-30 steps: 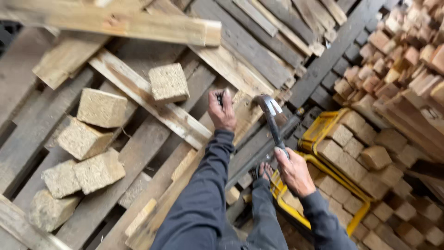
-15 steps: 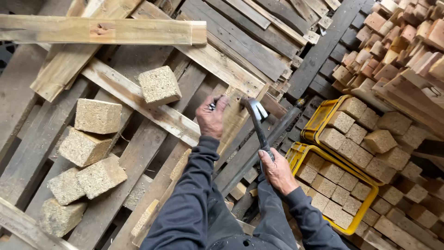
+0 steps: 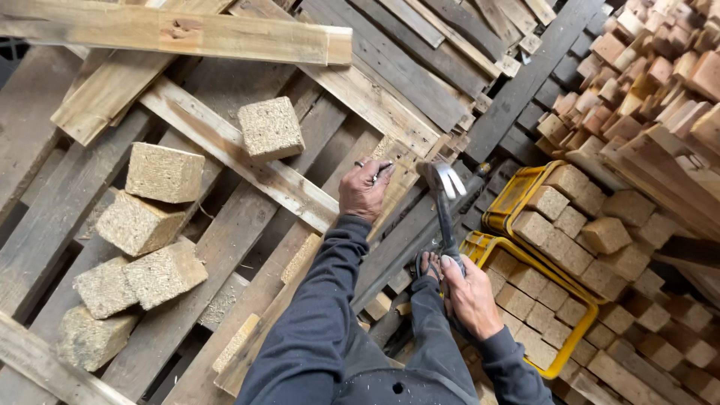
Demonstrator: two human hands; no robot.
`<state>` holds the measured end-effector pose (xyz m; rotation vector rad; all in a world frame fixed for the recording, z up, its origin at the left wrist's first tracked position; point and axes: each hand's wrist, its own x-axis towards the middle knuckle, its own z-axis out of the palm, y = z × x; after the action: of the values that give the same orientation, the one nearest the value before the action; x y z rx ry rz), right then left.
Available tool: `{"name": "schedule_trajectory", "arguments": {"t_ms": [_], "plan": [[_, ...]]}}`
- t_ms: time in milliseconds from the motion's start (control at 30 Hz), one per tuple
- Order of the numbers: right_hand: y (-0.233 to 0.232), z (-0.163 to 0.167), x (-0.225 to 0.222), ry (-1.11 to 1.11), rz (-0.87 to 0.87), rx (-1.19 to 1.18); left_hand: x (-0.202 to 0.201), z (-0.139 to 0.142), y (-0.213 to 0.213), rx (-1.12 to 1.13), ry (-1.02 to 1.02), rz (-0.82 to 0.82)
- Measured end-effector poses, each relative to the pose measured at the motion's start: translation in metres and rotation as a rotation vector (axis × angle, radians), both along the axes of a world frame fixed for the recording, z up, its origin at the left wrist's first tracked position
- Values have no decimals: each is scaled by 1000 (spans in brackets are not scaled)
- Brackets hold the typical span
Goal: The person assembles small wooden blocks onto a wooden pallet using a hammer and nails. They position blocks, drive nails, and occasionally move blocks between a yellow tray and the pallet.
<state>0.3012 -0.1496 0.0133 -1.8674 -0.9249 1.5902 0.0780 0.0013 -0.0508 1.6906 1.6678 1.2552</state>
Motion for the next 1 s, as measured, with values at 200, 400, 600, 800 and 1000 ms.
{"name": "schedule_trajectory", "arguments": {"t_ms": [200, 400, 600, 800, 1000], "plan": [[-1, 32, -10, 241, 66, 478, 1, 2, 0, -39, -127, -12], [42, 63, -29, -36, 138, 1, -5, 6, 4, -59, -110, -44], [56, 136, -26, 396, 77, 888, -8, 4, 11, -159, -313, 171], [72, 91, -48, -787, 818, 1179, -8, 12, 24, -8, -506, 522], [76, 140, -16, 66, 74, 525, -10, 26, 31, 176, -293, 537]]}}
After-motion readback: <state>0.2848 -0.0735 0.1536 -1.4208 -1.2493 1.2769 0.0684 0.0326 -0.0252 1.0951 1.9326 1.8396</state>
